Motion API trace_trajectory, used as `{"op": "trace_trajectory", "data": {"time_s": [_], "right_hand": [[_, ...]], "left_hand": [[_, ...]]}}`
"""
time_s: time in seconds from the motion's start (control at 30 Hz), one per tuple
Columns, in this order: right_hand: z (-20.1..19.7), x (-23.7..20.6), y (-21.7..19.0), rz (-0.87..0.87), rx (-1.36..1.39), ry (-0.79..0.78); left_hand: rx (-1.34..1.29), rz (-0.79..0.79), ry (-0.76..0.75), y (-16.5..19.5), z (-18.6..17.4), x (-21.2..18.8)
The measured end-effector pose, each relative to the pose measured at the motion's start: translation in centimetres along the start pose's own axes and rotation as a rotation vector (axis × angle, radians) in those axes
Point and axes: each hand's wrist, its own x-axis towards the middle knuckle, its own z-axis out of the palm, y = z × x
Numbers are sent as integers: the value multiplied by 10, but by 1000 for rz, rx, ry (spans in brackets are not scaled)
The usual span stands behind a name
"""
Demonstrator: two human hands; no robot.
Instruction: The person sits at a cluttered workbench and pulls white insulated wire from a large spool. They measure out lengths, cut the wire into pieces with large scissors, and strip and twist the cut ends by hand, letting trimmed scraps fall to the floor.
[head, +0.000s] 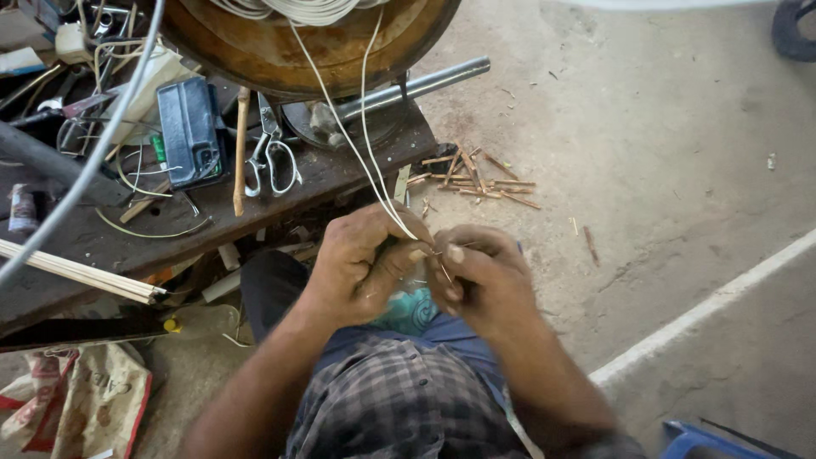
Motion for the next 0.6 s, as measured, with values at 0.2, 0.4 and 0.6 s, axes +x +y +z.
{"op": "trace_trajectory", "data": {"time_s": [0.2, 0.4, 0.6], "right_hand": [[14, 10, -25, -1263, -1360, 85], [18, 4, -29, -1281, -1474, -39], [8, -6, 12, -285, -347, 53]], "left_hand": [[34, -58, 24, 9, 1, -3], [-8, -38, 5, 11, 2, -1], [-8, -26, -96, -1, -7, 4]]}}
